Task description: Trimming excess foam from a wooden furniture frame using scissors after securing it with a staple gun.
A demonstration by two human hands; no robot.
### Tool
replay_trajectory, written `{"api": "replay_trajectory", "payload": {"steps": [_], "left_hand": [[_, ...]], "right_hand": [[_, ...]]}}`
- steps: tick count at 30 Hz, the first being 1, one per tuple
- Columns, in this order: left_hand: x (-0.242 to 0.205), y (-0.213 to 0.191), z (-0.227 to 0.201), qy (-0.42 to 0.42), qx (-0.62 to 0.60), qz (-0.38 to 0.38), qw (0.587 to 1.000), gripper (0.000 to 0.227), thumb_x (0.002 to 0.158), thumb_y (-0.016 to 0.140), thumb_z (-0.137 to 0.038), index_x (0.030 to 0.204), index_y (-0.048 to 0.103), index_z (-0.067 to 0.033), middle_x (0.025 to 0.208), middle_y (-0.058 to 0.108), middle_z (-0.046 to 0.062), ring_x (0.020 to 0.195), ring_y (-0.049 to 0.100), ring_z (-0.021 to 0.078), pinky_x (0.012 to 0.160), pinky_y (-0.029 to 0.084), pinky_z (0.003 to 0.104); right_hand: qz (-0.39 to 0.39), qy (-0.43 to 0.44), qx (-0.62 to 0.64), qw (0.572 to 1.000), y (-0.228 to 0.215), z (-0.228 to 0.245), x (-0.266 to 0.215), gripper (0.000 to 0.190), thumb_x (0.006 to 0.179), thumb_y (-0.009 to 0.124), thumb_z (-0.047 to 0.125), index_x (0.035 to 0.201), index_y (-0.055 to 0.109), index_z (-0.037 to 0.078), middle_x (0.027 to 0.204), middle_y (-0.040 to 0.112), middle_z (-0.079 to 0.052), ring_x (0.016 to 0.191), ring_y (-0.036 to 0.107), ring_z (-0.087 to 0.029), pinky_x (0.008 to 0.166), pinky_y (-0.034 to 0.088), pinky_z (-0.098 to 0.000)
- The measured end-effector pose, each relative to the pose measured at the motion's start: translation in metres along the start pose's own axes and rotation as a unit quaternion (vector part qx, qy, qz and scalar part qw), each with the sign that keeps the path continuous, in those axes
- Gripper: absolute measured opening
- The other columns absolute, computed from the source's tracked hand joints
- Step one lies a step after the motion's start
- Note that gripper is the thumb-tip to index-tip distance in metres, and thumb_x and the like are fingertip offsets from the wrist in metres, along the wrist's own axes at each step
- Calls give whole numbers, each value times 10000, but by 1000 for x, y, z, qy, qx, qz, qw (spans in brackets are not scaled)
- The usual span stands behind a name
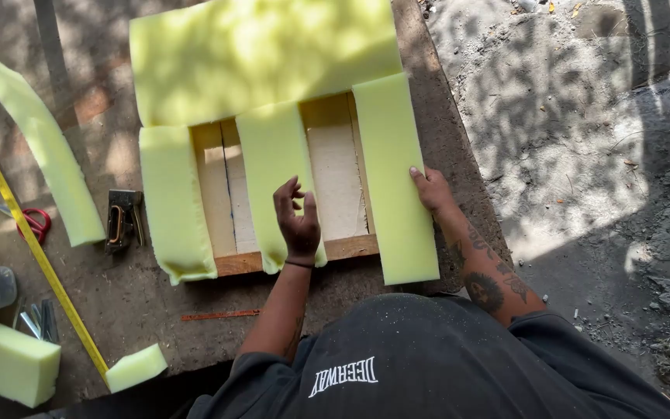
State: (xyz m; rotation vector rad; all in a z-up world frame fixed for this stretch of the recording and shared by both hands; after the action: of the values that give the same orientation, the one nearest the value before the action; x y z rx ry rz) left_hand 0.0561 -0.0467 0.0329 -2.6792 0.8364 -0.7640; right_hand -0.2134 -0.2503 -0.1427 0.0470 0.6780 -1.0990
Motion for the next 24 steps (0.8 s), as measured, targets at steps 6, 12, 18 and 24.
{"api": "replay_trajectory", "payload": {"steps": [6,12,18,24], "left_hand": [[-172,-168,102,-215,284,17,934,474,914,806,-265,1309,576,-143,1292,449,115,1185,537,331,953,491,519],[-212,-211,140,-288,295,112,904,475,855,847,-274,1263,657,-123,1319,504,129,1268,549,408,1065,464,529],[-229,-289,170,-470,420,-86,772,859,679,874,-692,1203,522,-110,1392,429,183,1229,495,417,1022,394,601],[-279,-320,121,-556,315,-248,728,1234,689,971,-562,1552,257,-44,1560,149,261,1498,225,439,1212,234,635]], "right_hand": [[11,-39,-53,998,0,-8,21,391,998,628,542,1052,776,185,787,714,-137,786,725,-314,781,544,-490],[-27,-33,62,997,-36,33,-41,707,1101,529,626,1605,371,154,1593,361,-230,1317,548,-405,1094,493,-484],[-126,-126,131,975,-107,-22,-75,531,1138,548,407,1513,467,40,1436,475,-176,1044,590,-199,841,567,-295],[-206,-115,161,958,-166,-110,-160,373,1128,575,276,1430,560,56,1280,518,-186,936,646,-191,751,586,-253]]}}
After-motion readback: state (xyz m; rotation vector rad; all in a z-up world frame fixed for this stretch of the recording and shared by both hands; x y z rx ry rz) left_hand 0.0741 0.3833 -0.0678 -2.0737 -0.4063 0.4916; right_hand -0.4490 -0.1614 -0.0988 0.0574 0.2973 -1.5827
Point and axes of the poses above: each hand's wrist, its own x-axis towards the middle knuckle, its own y-axis out of the palm, z = x × y, the point moved 8 cm from there along x, towards the middle knuckle
